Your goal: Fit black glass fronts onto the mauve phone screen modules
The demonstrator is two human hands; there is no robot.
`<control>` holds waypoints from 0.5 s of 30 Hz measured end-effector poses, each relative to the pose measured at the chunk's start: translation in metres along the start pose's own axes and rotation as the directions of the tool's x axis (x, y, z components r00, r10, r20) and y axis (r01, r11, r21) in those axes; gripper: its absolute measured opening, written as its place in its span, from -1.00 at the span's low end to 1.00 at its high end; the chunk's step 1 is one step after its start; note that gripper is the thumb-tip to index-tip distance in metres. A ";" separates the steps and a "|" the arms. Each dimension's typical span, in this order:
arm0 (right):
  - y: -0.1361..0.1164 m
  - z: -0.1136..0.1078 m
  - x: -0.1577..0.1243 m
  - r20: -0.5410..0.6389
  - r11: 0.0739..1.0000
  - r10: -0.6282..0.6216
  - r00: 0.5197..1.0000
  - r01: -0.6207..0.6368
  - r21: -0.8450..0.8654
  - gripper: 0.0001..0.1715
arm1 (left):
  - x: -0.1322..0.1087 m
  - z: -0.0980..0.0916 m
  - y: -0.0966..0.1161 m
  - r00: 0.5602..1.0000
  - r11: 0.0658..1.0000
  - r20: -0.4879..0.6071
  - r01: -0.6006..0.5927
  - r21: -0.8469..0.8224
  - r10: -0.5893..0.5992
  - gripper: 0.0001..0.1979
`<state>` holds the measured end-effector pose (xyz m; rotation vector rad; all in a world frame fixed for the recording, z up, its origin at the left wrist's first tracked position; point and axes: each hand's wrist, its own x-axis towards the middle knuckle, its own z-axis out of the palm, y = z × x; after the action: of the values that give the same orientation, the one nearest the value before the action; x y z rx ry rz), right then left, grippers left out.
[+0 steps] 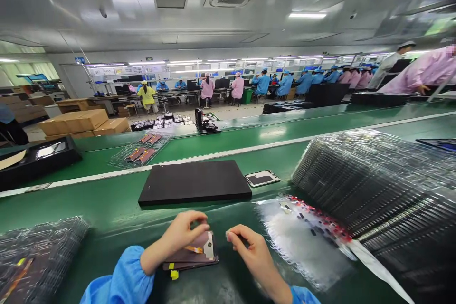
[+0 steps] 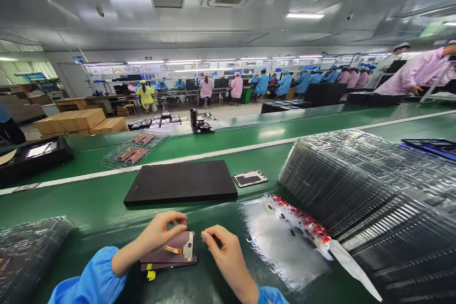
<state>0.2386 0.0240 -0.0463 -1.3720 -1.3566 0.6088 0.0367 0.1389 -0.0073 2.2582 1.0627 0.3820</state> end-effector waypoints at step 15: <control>0.109 -0.179 -0.011 -0.471 0.682 -0.213 0.856 -0.215 -0.699 -0.50 | 0.054 -0.035 -0.113 0.925 0.656 -0.343 0.363 0.662 -0.165 -0.38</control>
<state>0.4380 -0.0206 -0.0932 -1.9951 -1.1641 -0.3990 -0.0131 0.2497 -0.0517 2.6913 1.9336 0.1276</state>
